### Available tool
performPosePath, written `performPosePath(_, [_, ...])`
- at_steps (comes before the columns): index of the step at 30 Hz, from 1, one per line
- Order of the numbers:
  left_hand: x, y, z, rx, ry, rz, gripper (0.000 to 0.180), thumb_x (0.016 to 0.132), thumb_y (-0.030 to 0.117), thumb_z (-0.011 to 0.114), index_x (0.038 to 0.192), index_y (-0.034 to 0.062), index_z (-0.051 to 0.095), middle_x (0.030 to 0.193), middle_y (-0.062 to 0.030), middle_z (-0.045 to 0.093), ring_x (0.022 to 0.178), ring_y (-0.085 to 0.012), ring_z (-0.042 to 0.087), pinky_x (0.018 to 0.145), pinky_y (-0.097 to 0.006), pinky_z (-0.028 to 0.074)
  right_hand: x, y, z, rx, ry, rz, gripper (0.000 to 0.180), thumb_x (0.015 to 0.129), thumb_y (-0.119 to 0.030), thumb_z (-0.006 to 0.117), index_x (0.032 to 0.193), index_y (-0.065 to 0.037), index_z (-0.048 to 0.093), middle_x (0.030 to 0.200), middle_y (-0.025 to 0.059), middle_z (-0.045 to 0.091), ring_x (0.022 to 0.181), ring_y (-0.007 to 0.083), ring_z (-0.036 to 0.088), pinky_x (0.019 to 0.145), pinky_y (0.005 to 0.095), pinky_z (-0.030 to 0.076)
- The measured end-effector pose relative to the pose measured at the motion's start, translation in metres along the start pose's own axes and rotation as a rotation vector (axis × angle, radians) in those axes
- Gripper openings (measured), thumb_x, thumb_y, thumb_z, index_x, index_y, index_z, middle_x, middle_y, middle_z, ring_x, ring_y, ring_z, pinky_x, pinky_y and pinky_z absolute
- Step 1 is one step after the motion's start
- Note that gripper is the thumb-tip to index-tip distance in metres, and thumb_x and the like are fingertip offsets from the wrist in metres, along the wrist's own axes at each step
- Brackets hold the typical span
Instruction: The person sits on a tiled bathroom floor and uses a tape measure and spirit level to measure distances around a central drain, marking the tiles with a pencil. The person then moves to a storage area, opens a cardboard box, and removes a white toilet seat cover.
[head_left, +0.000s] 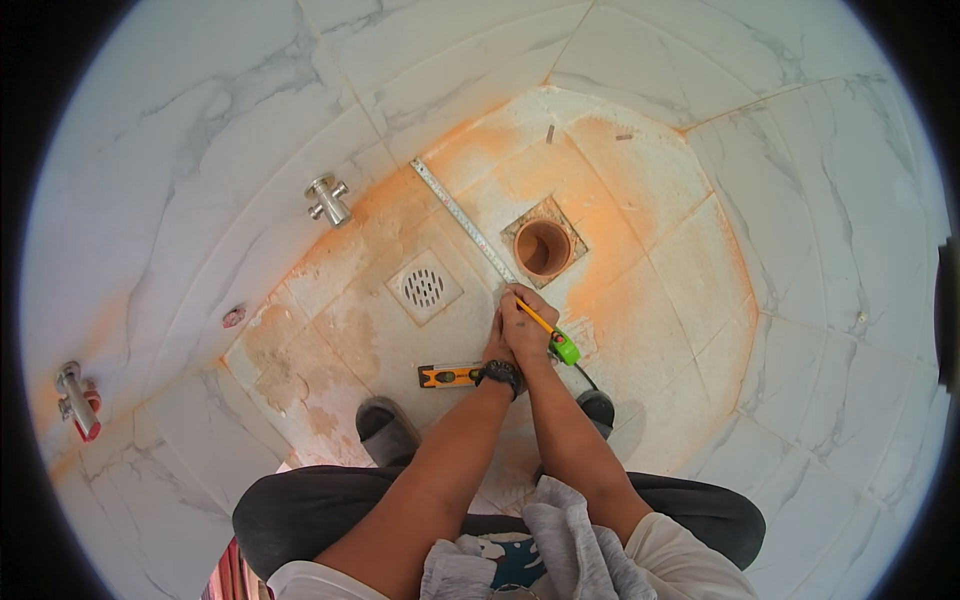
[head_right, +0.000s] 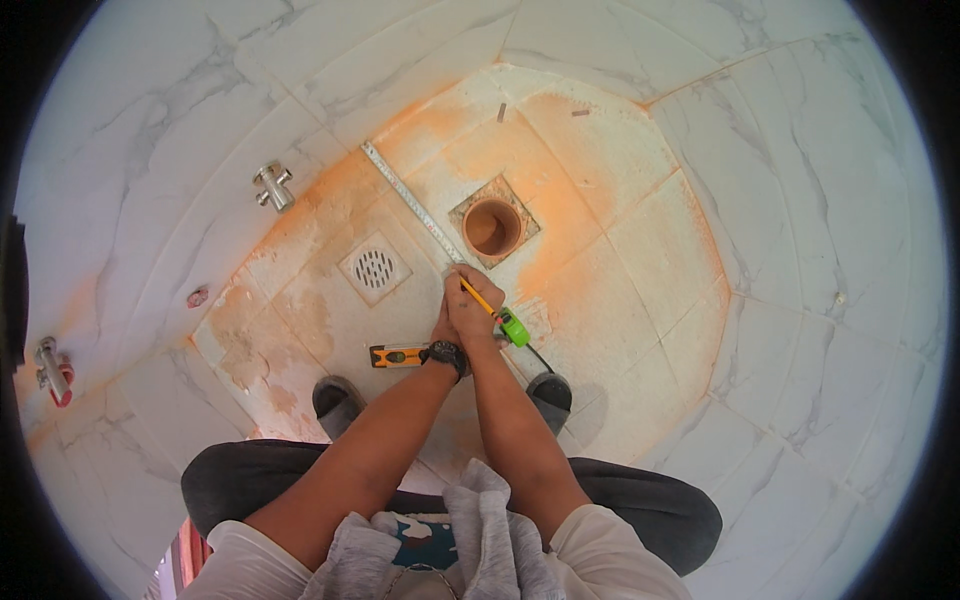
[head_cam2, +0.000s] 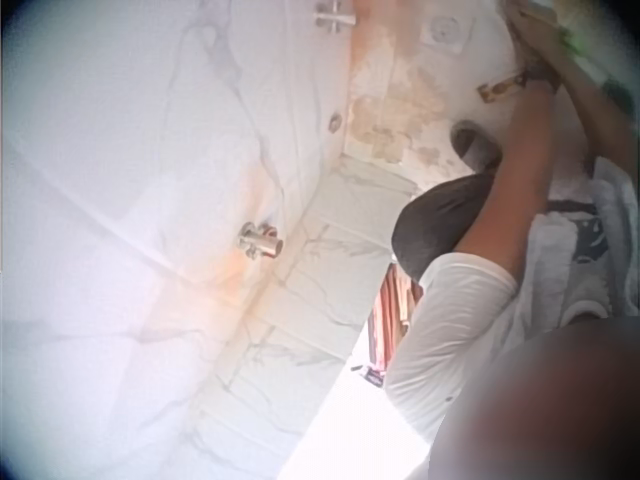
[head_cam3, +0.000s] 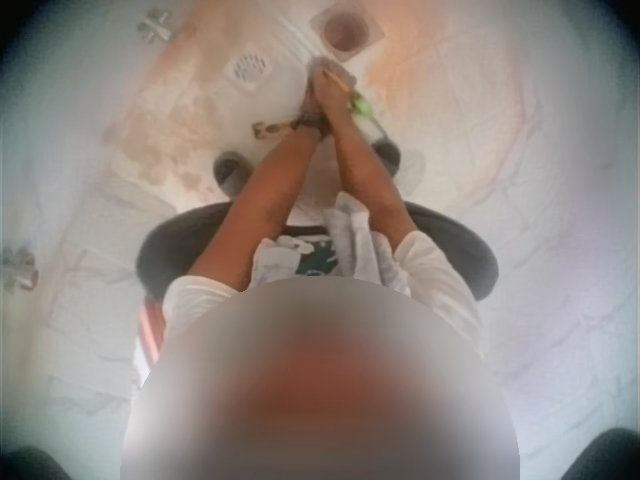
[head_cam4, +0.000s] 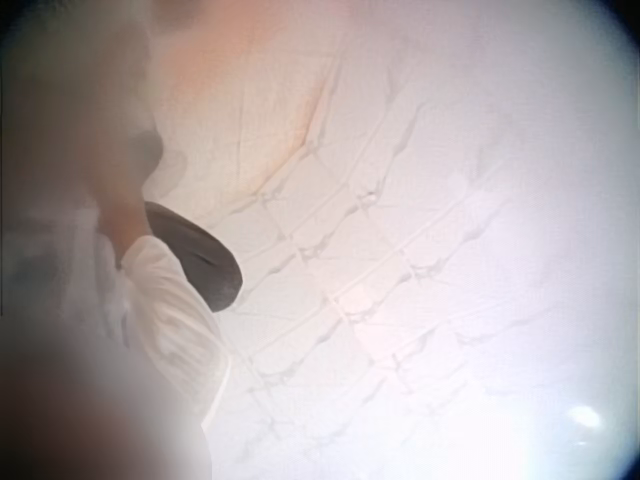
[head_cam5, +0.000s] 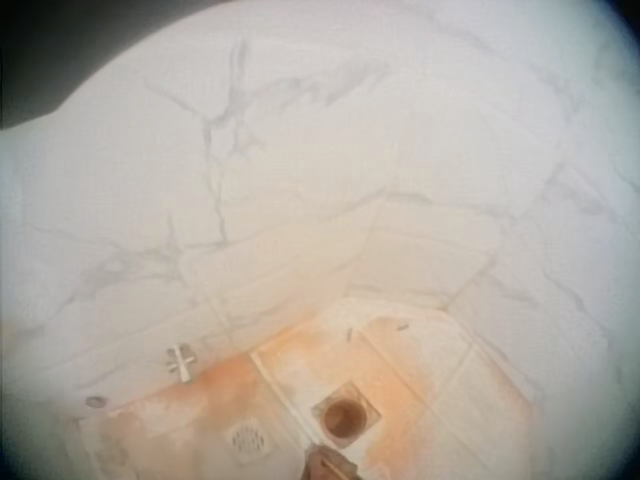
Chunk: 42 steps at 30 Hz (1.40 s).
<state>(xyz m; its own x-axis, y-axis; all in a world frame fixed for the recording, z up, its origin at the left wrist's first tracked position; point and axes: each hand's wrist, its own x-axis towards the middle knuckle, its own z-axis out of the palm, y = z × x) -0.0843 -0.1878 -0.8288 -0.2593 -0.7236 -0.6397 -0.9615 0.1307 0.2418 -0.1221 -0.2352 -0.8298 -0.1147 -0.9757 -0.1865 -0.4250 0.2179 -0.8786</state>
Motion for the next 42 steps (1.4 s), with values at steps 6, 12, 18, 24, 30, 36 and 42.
performPosePath(6, [-0.005, 0.002, -0.009, 0.003, -0.059, -0.034, 0.094, 0.094, 0.072, 0.035, 0.164, 0.0125, 0.011, 0.171, -0.0114, 0.010, 0.157, -0.0326, 0.001, 0.126, -0.051, -0.004, -0.001, -0.010, -0.002, -0.010, -0.003, 0.038, 0.024, 0.089, -0.015, 0.066, 0.103, 0.002, 0.075, 0.083, 0.0138, 0.074, 0.075, 0.0178, 0.070, 0.072, 0.0298, 0.055])
performPosePath(12, [0.005, 0.001, 0.005, 0.033, -0.043, 0.027, 0.095, 0.094, 0.073, 0.034, 0.163, 0.0118, 0.011, 0.171, -0.0128, 0.009, 0.157, -0.0353, 0.000, 0.125, -0.054, -0.006, -0.001, -0.006, -0.002, 0.042, 0.010, 0.007, 0.023, 0.088, -0.015, 0.066, 0.101, 0.002, 0.075, 0.082, 0.0127, 0.074, 0.073, 0.0173, 0.070, 0.071, 0.0296, 0.055])
performPosePath(18, [0.000, 0.003, -0.001, 0.002, -0.014, -0.031, 0.094, 0.095, 0.072, 0.034, 0.163, 0.0121, 0.012, 0.171, -0.0118, 0.010, 0.157, -0.0349, 0.001, 0.125, -0.053, -0.006, 0.002, 0.002, 0.000, -0.019, 0.025, -0.016, 0.022, 0.087, -0.014, 0.067, 0.099, 0.002, 0.075, 0.084, 0.0143, 0.075, 0.075, 0.0191, 0.071, 0.073, 0.0300, 0.055])
performPosePath(24, [-0.011, 0.003, -0.018, -0.069, -0.031, -0.020, 0.091, 0.095, 0.069, 0.035, 0.163, 0.0129, 0.015, 0.170, -0.0113, 0.014, 0.157, -0.0338, 0.004, 0.126, -0.053, -0.004, 0.001, -0.001, -0.002, 0.044, 0.021, 0.028, 0.020, 0.086, -0.014, 0.067, 0.098, 0.001, 0.075, 0.086, 0.0173, 0.074, 0.077, 0.0237, 0.073, 0.075, 0.0322, 0.056])
performPosePath(30, [0.010, 0.000, 0.005, -0.053, 0.000, -0.007, 0.086, 0.097, 0.064, 0.036, 0.163, 0.0124, 0.015, 0.170, -0.0120, 0.014, 0.157, -0.0347, 0.006, 0.125, -0.054, -0.003, 0.002, 0.000, -0.002, 0.012, 0.016, -0.040, 0.021, 0.087, -0.016, 0.067, 0.097, 0.001, 0.075, 0.085, 0.0187, 0.074, 0.077, 0.0254, 0.073, 0.074, 0.0340, 0.056])
performPosePath(36, [-0.002, 0.000, -0.004, -0.019, 0.080, -0.015, 0.090, 0.096, 0.067, 0.039, 0.162, 0.0108, 0.017, 0.169, -0.0134, 0.017, 0.157, -0.0351, 0.007, 0.125, -0.054, -0.002, 0.001, 0.004, 0.000, 0.037, 0.011, 0.049, 0.023, 0.087, -0.017, 0.067, 0.098, 0.002, 0.075, 0.086, 0.0180, 0.074, 0.078, 0.0267, 0.073, 0.076, 0.0352, 0.057])
performPosePath(42, [-0.003, 0.004, -0.010, -0.037, 0.010, -0.004, 0.084, 0.097, 0.058, 0.043, 0.161, 0.0097, 0.019, 0.168, -0.0139, 0.020, 0.156, -0.0357, 0.011, 0.126, -0.052, 0.001, 0.001, 0.006, -0.001, -0.011, 0.011, -0.013, 0.022, 0.086, -0.015, 0.068, 0.098, 0.002, 0.075, 0.086, 0.0183, 0.074, 0.078, 0.0245, 0.073, 0.075, 0.0337, 0.057])
